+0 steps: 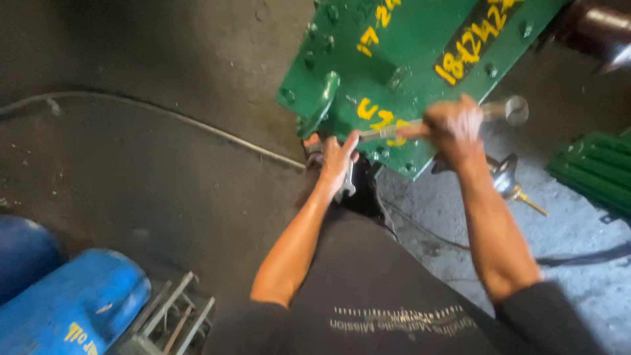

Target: The person uses two wrenches to tighten bolts on a green metal panel with insulators. They repeatedly reposition the wrenches and apply torque to multiple fasteners on the panel.

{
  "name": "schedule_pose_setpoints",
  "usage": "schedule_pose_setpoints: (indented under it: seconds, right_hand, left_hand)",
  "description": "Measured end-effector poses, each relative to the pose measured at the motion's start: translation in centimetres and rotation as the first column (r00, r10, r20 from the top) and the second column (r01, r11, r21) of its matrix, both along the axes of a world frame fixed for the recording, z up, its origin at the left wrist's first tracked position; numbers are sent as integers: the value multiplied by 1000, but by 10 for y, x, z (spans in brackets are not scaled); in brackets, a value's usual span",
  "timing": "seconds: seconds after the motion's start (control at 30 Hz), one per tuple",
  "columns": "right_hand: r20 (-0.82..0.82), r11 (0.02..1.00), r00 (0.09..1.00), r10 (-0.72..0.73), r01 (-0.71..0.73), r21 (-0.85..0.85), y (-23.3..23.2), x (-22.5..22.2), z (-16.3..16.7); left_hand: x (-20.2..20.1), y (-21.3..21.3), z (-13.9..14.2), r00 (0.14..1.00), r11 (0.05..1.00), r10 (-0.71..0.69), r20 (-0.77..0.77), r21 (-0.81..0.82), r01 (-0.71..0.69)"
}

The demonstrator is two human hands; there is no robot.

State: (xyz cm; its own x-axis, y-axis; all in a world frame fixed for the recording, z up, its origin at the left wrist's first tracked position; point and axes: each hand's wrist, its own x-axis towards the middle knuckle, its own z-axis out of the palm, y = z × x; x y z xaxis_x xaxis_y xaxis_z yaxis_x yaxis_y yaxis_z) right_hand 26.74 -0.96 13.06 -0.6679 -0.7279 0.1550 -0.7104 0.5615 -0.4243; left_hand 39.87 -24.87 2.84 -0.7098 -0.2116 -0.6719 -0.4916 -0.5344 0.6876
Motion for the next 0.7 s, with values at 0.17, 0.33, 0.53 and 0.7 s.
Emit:
schedule_pose_setpoints:
  seconds: [0.17,0.33,0.53,0.7]
  right_hand:
    - [176,897,884,-434,404,181,-36,143,-11]
    - [127,800,853,-507,410,438,-19,67,-46]
    - [-251,955,966,-61,129,267,3,18,-25]
    - [285,852,803,-524,488,192,-41,110,-9]
  left_hand:
    - [-5,-5,7,996,1000,20,-81,1,-20]
    - [-3,-4,6,1000,1000,12,-19,-13,-12]
    - [-1,-5,5,998,998,-57,-27,14,57]
    - [-15,-9,3,994,998,-24,-103,-67,18]
